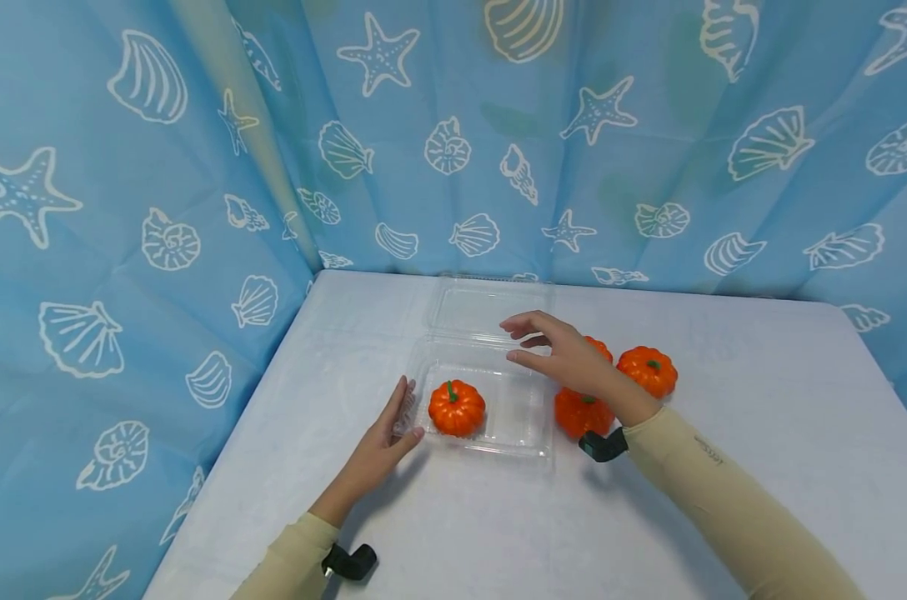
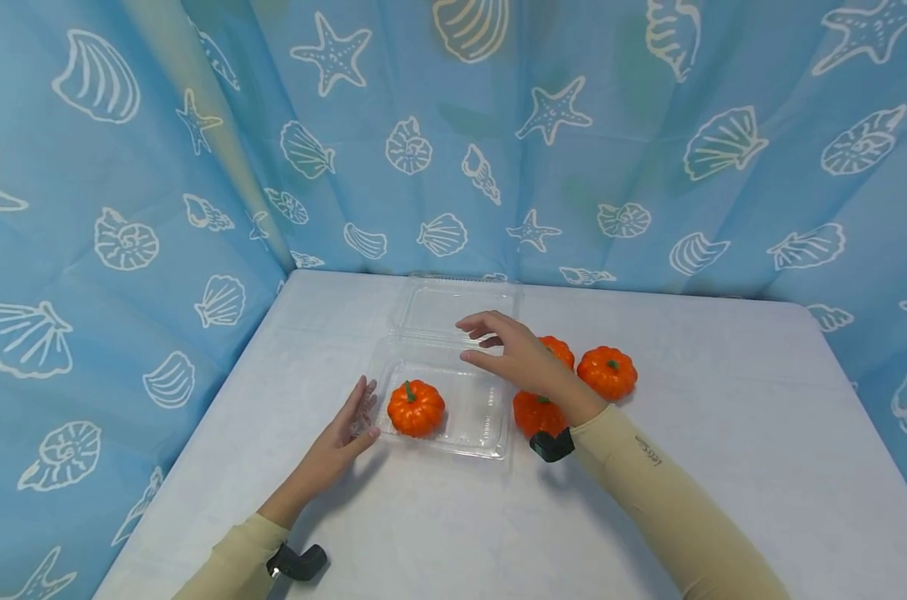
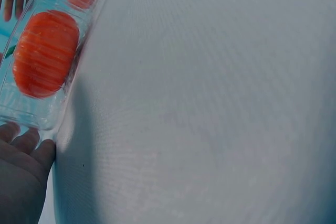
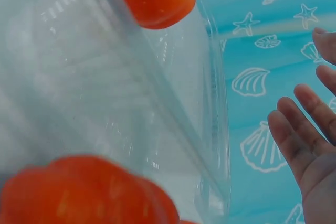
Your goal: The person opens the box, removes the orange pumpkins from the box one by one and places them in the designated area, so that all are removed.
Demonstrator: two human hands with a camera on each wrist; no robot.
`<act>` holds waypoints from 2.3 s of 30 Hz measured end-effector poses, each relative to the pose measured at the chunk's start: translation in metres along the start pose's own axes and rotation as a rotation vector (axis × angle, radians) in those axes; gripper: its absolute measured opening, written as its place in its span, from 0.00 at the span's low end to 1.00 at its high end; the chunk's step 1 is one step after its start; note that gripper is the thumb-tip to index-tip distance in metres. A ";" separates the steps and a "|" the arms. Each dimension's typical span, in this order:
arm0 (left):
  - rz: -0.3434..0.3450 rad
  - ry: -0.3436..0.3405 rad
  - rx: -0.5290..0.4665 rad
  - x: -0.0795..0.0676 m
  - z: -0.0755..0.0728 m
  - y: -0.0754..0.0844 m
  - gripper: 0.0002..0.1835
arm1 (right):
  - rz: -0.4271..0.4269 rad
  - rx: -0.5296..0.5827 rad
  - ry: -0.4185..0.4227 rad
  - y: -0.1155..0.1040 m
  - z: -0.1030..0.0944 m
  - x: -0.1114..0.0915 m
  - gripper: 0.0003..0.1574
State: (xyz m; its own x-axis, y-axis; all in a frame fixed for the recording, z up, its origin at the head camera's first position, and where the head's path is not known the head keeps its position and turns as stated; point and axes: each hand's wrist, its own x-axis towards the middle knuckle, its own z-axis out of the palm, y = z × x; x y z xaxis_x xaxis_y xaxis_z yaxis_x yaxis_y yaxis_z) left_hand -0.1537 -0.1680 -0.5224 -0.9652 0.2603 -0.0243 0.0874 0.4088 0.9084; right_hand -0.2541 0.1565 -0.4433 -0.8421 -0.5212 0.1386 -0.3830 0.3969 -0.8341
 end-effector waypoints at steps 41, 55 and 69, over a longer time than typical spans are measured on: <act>0.011 -0.011 -0.035 0.001 0.000 -0.003 0.44 | 0.170 -0.074 -0.527 -0.007 0.063 0.044 0.35; 0.020 -0.009 -0.053 0.000 0.000 -0.001 0.45 | 0.154 -0.158 -0.417 0.002 0.051 0.041 0.34; 0.020 0.005 -0.022 -0.001 0.001 -0.002 0.46 | 0.198 -0.124 -0.334 0.008 0.042 0.032 0.30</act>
State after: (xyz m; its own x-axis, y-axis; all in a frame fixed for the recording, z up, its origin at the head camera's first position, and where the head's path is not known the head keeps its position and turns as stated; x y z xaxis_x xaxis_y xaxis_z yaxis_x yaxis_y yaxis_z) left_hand -0.1527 -0.1677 -0.5247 -0.9647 0.2635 -0.0035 0.1015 0.3839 0.9178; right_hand -0.2682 0.1118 -0.4681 -0.7423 -0.6341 -0.2167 -0.2858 0.5921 -0.7535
